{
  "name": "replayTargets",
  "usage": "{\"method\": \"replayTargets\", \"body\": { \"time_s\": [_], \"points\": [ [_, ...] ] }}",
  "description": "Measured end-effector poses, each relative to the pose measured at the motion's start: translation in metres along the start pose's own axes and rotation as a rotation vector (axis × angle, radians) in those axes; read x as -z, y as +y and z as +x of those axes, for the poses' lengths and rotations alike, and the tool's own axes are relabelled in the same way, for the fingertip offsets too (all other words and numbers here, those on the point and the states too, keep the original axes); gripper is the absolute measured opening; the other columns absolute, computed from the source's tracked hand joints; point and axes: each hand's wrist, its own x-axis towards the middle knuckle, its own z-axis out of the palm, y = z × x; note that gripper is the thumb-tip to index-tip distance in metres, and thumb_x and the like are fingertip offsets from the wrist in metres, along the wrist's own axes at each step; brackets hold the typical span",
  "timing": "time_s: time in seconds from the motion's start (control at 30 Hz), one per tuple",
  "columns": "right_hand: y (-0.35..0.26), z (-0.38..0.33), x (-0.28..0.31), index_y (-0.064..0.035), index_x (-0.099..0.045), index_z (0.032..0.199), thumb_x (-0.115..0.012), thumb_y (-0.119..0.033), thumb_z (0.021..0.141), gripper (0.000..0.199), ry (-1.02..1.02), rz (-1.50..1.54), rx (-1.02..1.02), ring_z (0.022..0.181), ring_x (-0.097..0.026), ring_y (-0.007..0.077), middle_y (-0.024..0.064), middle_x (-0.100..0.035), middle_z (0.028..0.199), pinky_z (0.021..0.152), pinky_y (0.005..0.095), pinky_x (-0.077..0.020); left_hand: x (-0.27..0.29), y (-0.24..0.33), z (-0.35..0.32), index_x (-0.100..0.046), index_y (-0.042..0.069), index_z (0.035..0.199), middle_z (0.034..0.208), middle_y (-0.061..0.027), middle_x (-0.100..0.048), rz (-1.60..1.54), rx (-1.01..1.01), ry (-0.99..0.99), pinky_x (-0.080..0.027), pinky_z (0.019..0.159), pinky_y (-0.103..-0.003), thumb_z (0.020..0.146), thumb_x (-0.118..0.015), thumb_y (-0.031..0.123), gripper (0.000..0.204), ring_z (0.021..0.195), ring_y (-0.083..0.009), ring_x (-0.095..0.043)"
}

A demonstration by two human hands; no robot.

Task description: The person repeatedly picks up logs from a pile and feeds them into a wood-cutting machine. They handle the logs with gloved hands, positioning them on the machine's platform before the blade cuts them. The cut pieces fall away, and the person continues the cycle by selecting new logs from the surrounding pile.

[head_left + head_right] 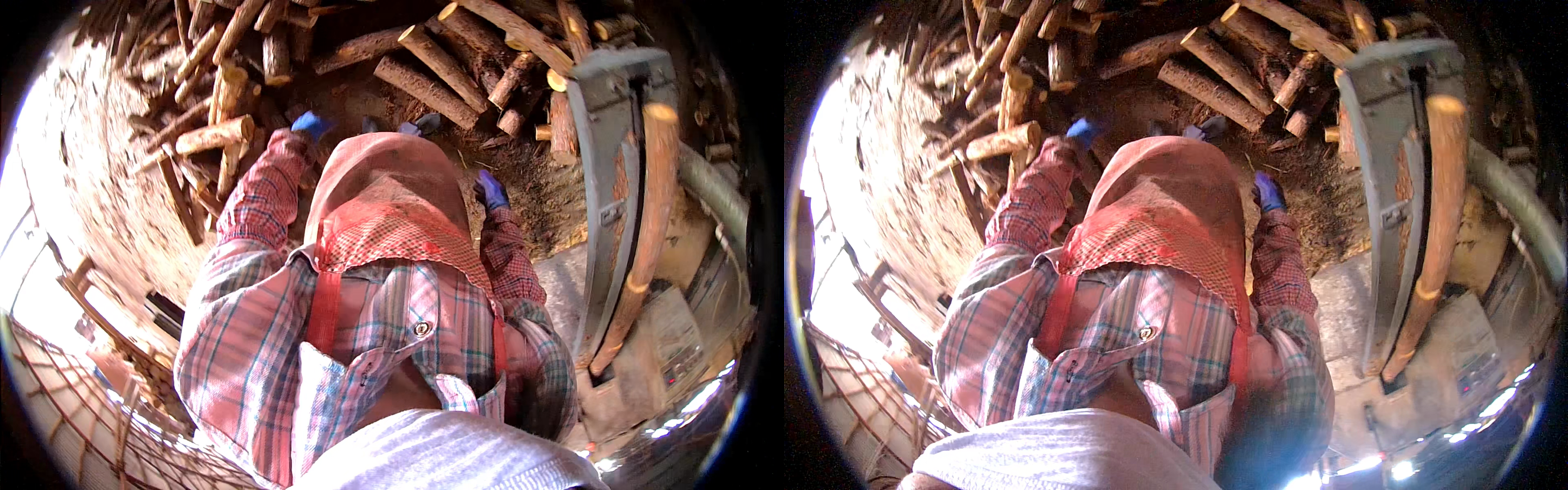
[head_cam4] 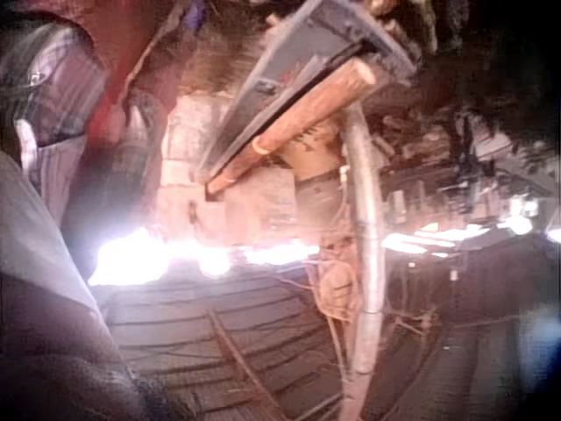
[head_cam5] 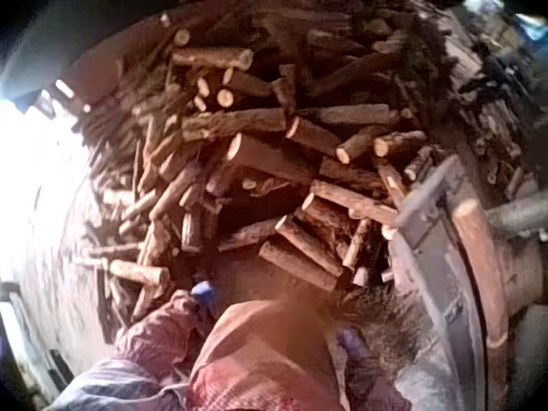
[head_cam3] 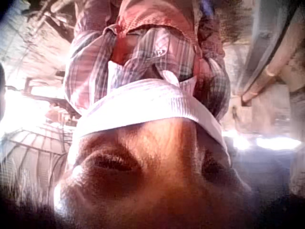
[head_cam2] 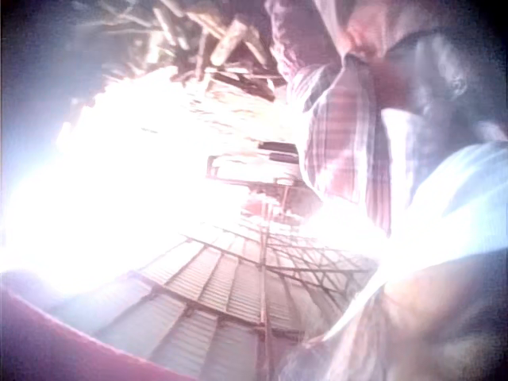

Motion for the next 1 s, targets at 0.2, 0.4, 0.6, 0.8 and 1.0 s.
{"method": "replayTargets", "body": {
  "time_s": [0.2, 0.4, 0.6, 0.8, 1.0],
  "points": [
    [-0.076, -0.019, -0.104, -0.0161, -0.052, 0.132, -0.066, -0.045, 0.086, 0.057, -0.2, 0.009, 0.104, 0.116, -0.056, 0.0291, 0.0111, -0.057, 0.131, 0.098, 0.0445, -0.0409, -0.12, -0.098, -0.093, -0.07, 0.007, 0.103, 0.086, -0.0158, -0.069, 0.116, -0.264, -0.013, -0.052, 0.069, -0.039, 0.087, -0.063, 0.034, 0.032, 0.079, -0.0246, -0.067],
    [-0.07, 0.086, -0.084, -0.0182, -0.054, 0.13, -0.071, -0.041, 0.084, 0.054, -0.158, -0.058, -0.033, 0.117, -0.055, 0.0313, 0.0104, -0.056, 0.132, 0.095, 0.047, -0.0416, -0.185, -0.073, -0.017, -0.072, 0.006, 0.098, 0.09, -0.0083, -0.069, -0.554, 0.258, -0.119, -0.048, 0.075, -0.033, 0.082, -0.068, 0.041, 0.039, 0.082, -0.0146, -0.06],
    [-0.077, 0.263, -0.002, -0.014, -0.061, 0.11, -0.085, -0.034, 0.071, 0.05, 0.233, -0.173, 0.036, 0.088, -0.059, 0.0231, 0.0044, -0.063, 0.1, 0.077, 0.041, -0.0454, -0.175, 0.032, 0.178, -0.068, 0.014, 0.099, 0.103, -0.0134, -0.067, 0.271, -0.325, -0.054, -0.048, 0.09, -0.04, 0.071, -0.064, 0.029, 0.032, 0.105, -0.0289, -0.061],
    [-0.092, 0.407, 0.082, 0.0009, -0.048, 0.13, -0.082, -0.035, 0.073, 0.075, 0.519, -0.306, 0.432, 0.105, -0.054, 0.0239, 0.013, -0.056, 0.118, 0.087, 0.0351, -0.0432, -0.138, 0.23, 0.39, -0.056, 0.011, 0.128, 0.138, -0.0128, -0.05, 0.63, -0.872, 0.315, -0.041, 0.105, -0.038, 0.077, -0.069, 0.017, 0.053, 0.126, -0.0271, -0.048],
    [-0.175, 0.469, 0.055, 0.0036, -0.041, 0.137, -0.09, -0.032, 0.062, 0.097, 0.676, -0.204, 0.54, 0.117, -0.052, 0.0247, 0.0165, -0.051, 0.134, 0.101, 0.0362, -0.0425, -0.199, 0.278, 0.497, -0.059, 0.011, 0.126, 0.132, -0.0115, -0.054, 0.497, -0.741, 0.111, -0.043, 0.101, -0.038, 0.08, -0.067, 0.018, 0.047, 0.12, -0.0265, -0.051]
  ]
}}
